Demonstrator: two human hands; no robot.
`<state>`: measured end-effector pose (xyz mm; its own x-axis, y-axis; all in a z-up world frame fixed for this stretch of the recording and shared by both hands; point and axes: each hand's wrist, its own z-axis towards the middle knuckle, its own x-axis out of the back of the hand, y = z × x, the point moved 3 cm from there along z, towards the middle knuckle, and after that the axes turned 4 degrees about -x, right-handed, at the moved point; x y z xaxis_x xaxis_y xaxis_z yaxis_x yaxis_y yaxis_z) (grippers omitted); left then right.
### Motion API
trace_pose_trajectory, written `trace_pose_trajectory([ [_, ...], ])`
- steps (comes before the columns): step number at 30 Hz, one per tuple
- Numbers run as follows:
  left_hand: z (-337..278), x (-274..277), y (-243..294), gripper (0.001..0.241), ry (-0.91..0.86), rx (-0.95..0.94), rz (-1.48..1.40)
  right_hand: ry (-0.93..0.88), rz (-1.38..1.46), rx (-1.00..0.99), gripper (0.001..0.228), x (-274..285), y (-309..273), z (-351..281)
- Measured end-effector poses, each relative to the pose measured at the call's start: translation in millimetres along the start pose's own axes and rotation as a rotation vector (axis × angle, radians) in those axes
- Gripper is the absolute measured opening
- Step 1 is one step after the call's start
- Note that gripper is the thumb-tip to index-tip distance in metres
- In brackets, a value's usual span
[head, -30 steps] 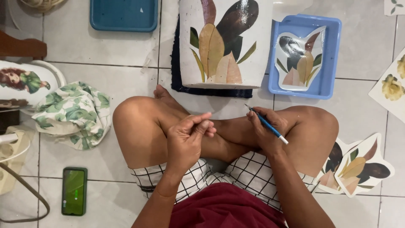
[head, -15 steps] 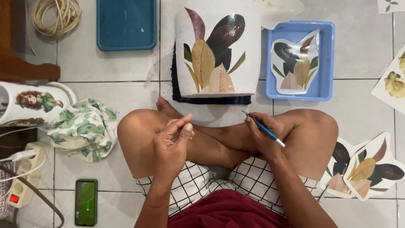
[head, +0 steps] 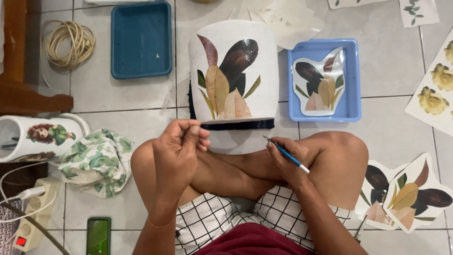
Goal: The person sits on the floor and uses a small blue tool to smooth a floral decal onto a white ceramic pot. They then peel the backing off a second decal from a blue tray and prepare to apply it to the pot.
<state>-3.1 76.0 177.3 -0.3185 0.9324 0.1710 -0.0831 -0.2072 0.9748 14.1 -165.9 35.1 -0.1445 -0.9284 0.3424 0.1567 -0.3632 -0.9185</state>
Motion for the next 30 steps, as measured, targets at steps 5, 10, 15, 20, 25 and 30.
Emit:
trace_pose_trajectory([
  [5, 26, -12, 2, 0.022, -0.048, -0.172, 0.097, 0.007, 0.009, 0.006, 0.007, 1, 3, -2],
  [10, 47, -31, 18, 0.025, -0.061, -0.402, 0.246, 0.016, 0.014, -0.003, 0.006, 1, 4, -1],
  [15, 64, -43, 31, 0.008, -0.063, -0.415, 0.185, 0.026, 0.021, 0.001, 0.006, 2, 6, 0],
  [20, 75, -54, 40, 0.013, -0.112, -0.414, 0.146, 0.028, 0.025, -0.024, 0.007, 3, 3, 1],
  [25, 97, -67, 43, 0.018, -0.145, -0.438, 0.187, 0.030, 0.039, -0.048, 0.006, 3, 5, 0],
  [30, 126, -87, 35, 0.037, -0.196, -0.523, 0.344, 0.021, 0.073, -0.075, 0.005, 3, 11, 1],
])
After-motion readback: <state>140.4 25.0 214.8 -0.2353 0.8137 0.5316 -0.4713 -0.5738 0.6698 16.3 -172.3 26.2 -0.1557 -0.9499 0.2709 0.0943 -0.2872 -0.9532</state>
